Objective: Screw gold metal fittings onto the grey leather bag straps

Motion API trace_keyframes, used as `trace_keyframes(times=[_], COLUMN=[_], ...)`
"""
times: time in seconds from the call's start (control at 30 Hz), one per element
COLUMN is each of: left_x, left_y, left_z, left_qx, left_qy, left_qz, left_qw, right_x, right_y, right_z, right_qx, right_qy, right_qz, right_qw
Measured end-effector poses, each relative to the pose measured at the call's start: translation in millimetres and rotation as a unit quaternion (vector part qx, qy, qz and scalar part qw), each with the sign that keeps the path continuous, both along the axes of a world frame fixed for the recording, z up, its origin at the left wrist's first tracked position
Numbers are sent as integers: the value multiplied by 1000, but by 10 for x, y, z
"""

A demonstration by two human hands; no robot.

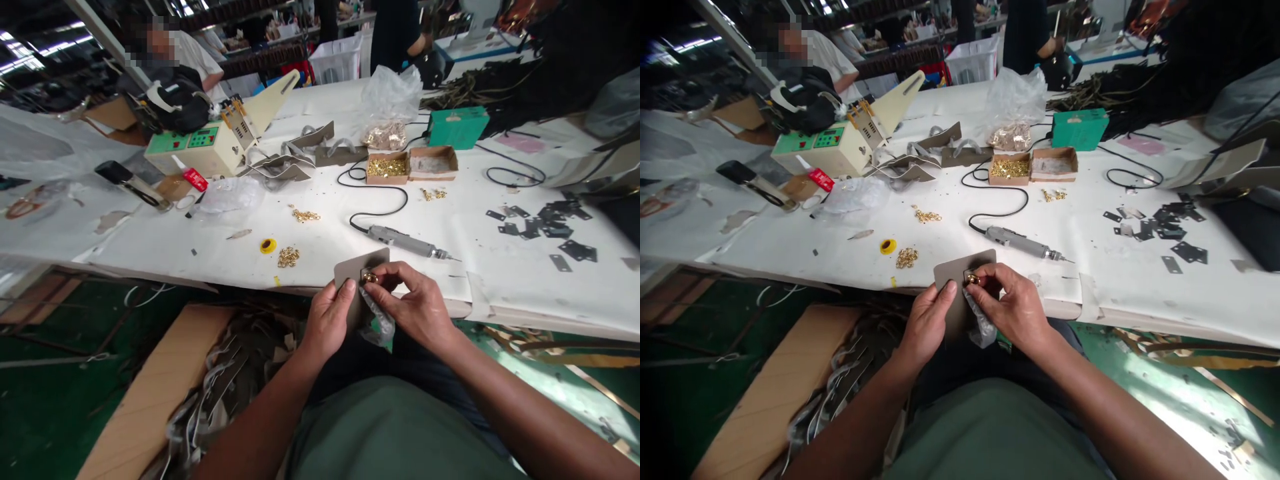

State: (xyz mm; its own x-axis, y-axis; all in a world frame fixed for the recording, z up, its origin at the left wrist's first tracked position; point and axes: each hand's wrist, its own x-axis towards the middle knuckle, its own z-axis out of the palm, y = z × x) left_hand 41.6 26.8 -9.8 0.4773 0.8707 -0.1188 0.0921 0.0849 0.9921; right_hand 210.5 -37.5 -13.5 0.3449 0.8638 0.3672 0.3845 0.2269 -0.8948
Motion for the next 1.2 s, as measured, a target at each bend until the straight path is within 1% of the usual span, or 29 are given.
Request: trace_keyframes(times=[0.1, 0.2, 0.3, 0.47, 0.57, 0.63, 0.67, 0.73, 0.83, 0.93, 1.03, 1.1, 1.2], left_x=[-9, -13, -11, 4, 25, 47, 59, 82, 105, 113, 118, 119, 103], left_y=[51, 92, 108, 96, 82, 67, 57, 33, -2, -24, -28, -18, 16], left_z=[32, 74, 109, 134, 139, 142, 143, 141, 125, 97, 78, 83, 109], left_qx=[2, -12, -30, -71, -69, -59, -51, -28, 11, 28, 24, 12, -27], left_qy=[12, 3, -8, -9, -6, 4, 12, 31, 48, 45, 39, 29, -2], left_qz=[-7, -30, -60, -77, -74, -68, -59, -36, -8, 3, 14, 24, 21], left_qw=[1000, 999, 998, 994, 995, 996, 997, 998, 999, 999, 999, 999, 999], right_x=[129, 297, 438, 556, 577, 562, 545, 496, 407, 328, 265, 238, 234], right_y=[27, 75, 128, 210, 254, 272, 275, 272, 249, 220, 203, 203, 204], right_z=[3, 17, 69, 213, 281, 302, 305, 290, 220, 113, 25, 6, 35], right_qx=[58, 65, 80, 144, 168, 179, 183, 186, 181, 158, 128, 109, 98], right_qy=[-81, -147, -236, -367, -427, -453, -458, -452, -423, -400, -381, -364, -315], right_qz=[72, 141, 180, 176, 163, 145, 133, 102, 58, 26, 3, -3, 24], right_qw=[992, 977, 951, 902, 873, 861, 860, 866, 886, 903, 916, 925, 944])
